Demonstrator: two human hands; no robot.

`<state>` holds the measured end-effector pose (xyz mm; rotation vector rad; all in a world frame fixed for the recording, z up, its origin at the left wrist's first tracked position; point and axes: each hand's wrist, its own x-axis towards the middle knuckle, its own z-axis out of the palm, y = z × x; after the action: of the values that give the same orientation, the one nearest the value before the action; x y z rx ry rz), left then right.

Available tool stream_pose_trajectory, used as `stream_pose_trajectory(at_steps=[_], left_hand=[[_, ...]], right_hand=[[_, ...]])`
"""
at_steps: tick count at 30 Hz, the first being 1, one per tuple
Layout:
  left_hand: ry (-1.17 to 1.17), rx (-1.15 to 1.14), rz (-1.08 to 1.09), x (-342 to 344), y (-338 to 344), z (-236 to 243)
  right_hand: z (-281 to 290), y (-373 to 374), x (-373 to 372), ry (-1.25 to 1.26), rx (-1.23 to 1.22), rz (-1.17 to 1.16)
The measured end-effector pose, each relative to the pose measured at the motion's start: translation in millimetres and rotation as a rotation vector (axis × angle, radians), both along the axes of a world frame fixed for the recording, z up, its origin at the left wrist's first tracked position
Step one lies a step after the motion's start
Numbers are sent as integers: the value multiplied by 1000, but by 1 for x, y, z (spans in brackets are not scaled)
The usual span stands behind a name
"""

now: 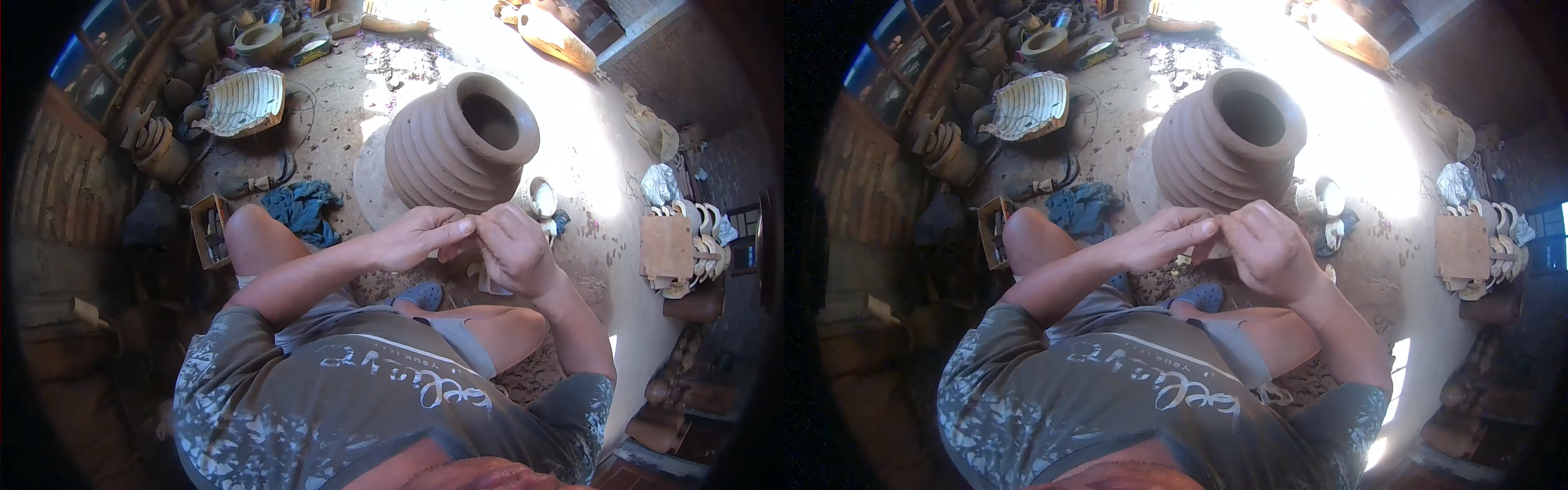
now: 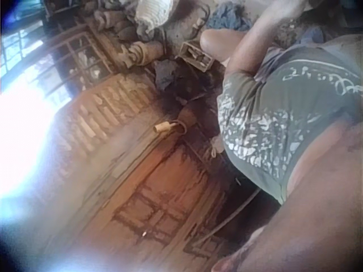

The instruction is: The person shapes the rim and upper body of a large clay vessel on a pottery wheel by hand, then uses a brush to apply a liquid substance to the exterior and a small tool to refine the inner rim.

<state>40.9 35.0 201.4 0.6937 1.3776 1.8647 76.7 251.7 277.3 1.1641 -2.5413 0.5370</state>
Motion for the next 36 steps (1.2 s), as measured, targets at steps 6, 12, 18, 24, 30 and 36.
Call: stream_pose_trajectory(at_steps=[6,12,18,24,30,36], left_hand=[[10,15,79,3,12,-19],[305,-124,616,-45,10,-19],[730,-1,1004,-133,24,-14],[570,-35,1050,-189,45,7],[536,-376,851,-197,64,29],[561,-542,722,-200,55,36]], right_hand=[[-20,-1,10,-199,-222,-181],[-35,10,13,-307,-557,-482],[-48,3,0,-21,-596,-560],[-50,-17,-37,457,-290,-435],[-47,-30,-72,723,-71,-349],[-41,-21,-83,734,60,-317]])
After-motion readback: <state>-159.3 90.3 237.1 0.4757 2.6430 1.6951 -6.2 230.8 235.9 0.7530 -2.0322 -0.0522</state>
